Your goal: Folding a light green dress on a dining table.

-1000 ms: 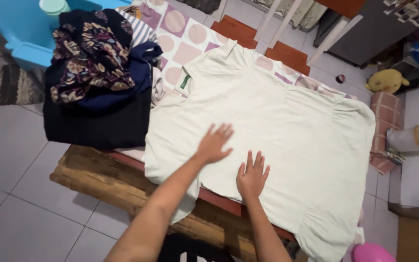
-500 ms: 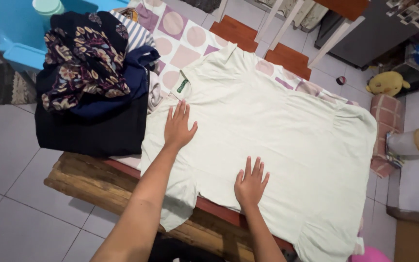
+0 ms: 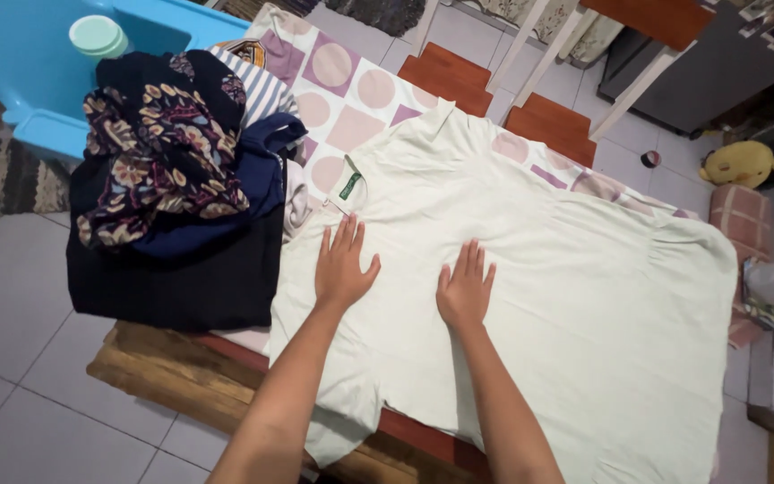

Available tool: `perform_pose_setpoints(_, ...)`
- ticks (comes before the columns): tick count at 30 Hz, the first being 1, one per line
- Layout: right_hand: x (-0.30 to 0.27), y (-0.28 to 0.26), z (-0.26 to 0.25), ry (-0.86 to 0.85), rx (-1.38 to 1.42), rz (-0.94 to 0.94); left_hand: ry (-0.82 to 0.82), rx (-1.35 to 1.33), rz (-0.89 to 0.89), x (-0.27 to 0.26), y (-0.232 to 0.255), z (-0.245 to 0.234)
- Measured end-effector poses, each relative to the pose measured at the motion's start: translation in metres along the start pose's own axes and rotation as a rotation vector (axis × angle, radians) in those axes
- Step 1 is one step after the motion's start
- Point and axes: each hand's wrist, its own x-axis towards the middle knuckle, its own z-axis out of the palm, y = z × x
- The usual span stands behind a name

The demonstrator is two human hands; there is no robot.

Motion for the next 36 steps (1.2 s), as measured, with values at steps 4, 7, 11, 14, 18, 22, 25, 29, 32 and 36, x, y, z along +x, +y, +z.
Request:
perform_pose_setpoints(4, 0.040, -0.010, 0.011, -0.004, 0.008, -0.007, 0.027, -0.018, 0.003, 0.001, 0.002, -0.003)
perform_pose_setpoints(7, 0.056, -0.015, 0.011, -0.020, 0.011, -0.004, 0.025, -0.023, 0.006, 0.001, 0.002, -0.004)
perform_pose_setpoints(11, 0.059, -0.019, 0.004, -0.022, 0.013, -0.009, 0.025, -0.032, -0.003, 0.001, 0.003, -0.005)
perform_pose_setpoints(14, 0.060, -0.021, 0.000, 0.004, 0.016, -0.029, 0.046, -0.023, -0.002, 0.006, 0.006, -0.008)
perform_pose_setpoints(18, 0.058, -0.024, 0.001, 0.050, 0.018, -0.028, 0.094, -0.084, -0.037, 0.030, 0.004, -0.010)
perform_pose_setpoints(22, 0.060, -0.023, 0.001, 0.046, 0.008, -0.025, 0.155, -0.168, -0.082, 0.084, 0.004, -0.002)
perform_pose_setpoints(25, 0.060, -0.022, 0.003, 0.047, -0.015, -0.012, 0.330, -0.092, 0.019, 0.137, 0.000, 0.032)
perform_pose_setpoints(29, 0.060, -0.022, 0.001, 0.045, -0.017, 0.008, 0.326, -0.061, -0.021, 0.190, 0.007, 0.035)
perform_pose_setpoints(32, 0.062, -0.023, -0.002, 0.039, -0.003, 0.006, 0.181, -0.020, -0.084, 0.211, 0.005, 0.039)
perform_pose_setpoints(36, 0.059, -0.025, -0.004, 0.047, 0.033, -0.008, 0.075, 0.085, -0.075, 0.224, -0.012, 0.061)
